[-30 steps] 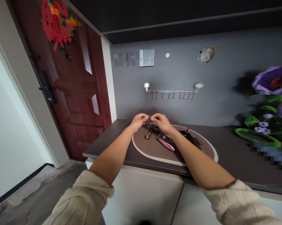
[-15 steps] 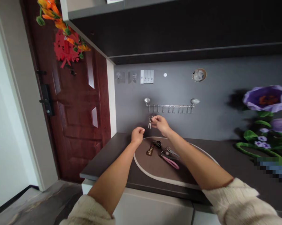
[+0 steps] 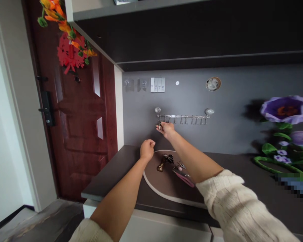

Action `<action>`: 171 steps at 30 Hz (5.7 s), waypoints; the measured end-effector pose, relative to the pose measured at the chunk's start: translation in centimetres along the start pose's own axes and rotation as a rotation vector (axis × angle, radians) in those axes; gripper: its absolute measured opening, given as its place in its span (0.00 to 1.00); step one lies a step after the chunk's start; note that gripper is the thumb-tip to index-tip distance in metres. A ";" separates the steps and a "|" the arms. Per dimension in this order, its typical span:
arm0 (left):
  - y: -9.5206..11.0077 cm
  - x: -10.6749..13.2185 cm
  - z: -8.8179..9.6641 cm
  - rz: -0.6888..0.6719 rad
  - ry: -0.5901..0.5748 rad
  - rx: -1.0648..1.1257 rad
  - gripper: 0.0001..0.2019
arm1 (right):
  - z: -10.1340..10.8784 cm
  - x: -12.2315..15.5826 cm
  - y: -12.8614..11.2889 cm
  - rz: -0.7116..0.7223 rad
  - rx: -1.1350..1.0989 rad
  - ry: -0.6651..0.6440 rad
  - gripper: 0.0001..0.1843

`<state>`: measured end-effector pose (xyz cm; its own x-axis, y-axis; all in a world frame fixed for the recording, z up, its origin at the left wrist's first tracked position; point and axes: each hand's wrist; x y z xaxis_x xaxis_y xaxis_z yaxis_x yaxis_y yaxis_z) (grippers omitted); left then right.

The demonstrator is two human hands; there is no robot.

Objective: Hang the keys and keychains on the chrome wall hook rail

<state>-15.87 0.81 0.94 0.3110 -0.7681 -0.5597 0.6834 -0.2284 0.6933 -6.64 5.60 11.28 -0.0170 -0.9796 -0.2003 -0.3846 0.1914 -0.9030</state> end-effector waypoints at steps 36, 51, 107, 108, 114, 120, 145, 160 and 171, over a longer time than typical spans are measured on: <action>-0.3 0.3 -0.3 0.014 -0.138 0.017 0.06 | 5.3 1.6 2.5 -0.083 0.210 -0.137 0.07; -0.6 1.1 -2.0 -0.011 -0.364 -0.092 0.07 | 10.5 3.9 5.6 0.298 1.252 -0.343 0.08; 2.1 1.1 -0.4 0.100 -0.323 0.540 0.07 | 10.4 3.7 5.1 0.073 0.228 -0.499 0.08; 2.1 1.0 -0.4 0.119 -0.309 0.559 0.06 | 10.4 3.8 5.1 0.069 0.227 -0.507 0.08; 2.2 0.8 -0.4 0.186 -0.256 0.624 0.06 | 9.9 4.3 4.8 0.076 0.165 -0.495 0.10; 2.7 0.9 -0.3 0.128 -0.246 0.638 0.08 | 9.7 4.7 4.3 0.104 0.173 -0.484 0.14; 3.0 0.8 -0.4 0.241 -0.101 0.710 0.10 | 5.5 1.4 0.6 0.158 0.142 -0.167 0.01; 2.6 0.4 -0.5 0.269 -0.052 0.713 0.07 | 2.3 -1.2 0.6 0.050 -0.015 0.082 0.08; 2.4 0.2 -0.5 0.290 -0.038 0.719 0.06 | 3.2 -1.3 1.6 0.026 0.058 0.062 0.07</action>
<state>-13.84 0.44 2.21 0.3800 -0.8738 -0.3036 -0.0221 -0.3367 0.9414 -4.27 7.40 8.85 -0.0842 -0.9759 -0.2013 -0.3293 0.2179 -0.9187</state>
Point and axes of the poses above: each hand's wrist, its own x-axis away from the middle knuckle, its own z-axis out of the back of the hand, y = z × x, and after that the axes turned 5 degrees about z, right-handed
